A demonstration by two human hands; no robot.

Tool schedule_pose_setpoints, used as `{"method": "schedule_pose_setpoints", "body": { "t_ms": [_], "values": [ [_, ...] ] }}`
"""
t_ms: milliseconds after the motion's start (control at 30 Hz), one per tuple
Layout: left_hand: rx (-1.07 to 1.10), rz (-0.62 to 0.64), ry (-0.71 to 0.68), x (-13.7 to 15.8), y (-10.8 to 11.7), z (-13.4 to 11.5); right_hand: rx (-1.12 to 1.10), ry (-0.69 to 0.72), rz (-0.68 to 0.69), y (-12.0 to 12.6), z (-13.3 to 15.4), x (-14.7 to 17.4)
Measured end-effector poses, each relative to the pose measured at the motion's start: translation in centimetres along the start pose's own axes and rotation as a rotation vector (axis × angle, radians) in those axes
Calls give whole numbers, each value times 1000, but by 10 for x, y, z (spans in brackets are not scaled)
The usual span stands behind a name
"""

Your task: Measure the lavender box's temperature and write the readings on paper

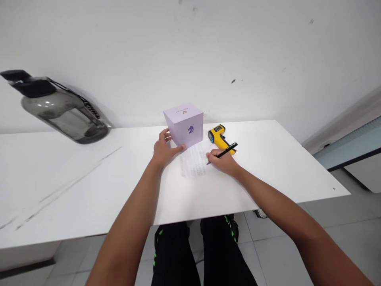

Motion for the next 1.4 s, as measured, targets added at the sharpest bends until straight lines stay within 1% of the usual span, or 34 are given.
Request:
{"method": "schedule_pose_setpoints", "body": {
  "t_ms": [233,533,733,933,1033,1167,1400],
  "values": [
    [5,-11,-14,-1,-1,2,13,20,-12,1,2,0],
    [-9,-5,-22,0,-1,1,10,-7,40,2,0,0],
    [-26,-14,-17,0,-1,0,17,-1,2,2,2,-1],
    [-16,-27,-48,-3,-3,8,16,0,-19,3,0,-1],
    [-7,-29,-39,-4,-3,10,17,13,-23,2,-1,-1],
    [11,-1,-24,-3,-2,7,17,17,-20,2,-1,-1],
    [4,-8,-12,0,0,0,11,23,-14,1,0,-1]
  ]
}}
Point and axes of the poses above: each hand's wrist, its own x-axis away from the middle knuckle, its own y-axis out of the back of the hand, z = x × y, the point moved 1 cm from there along -x, towards the middle knuckle, and after that the axes turned 4 degrees about -y, right-handed, at the moved point
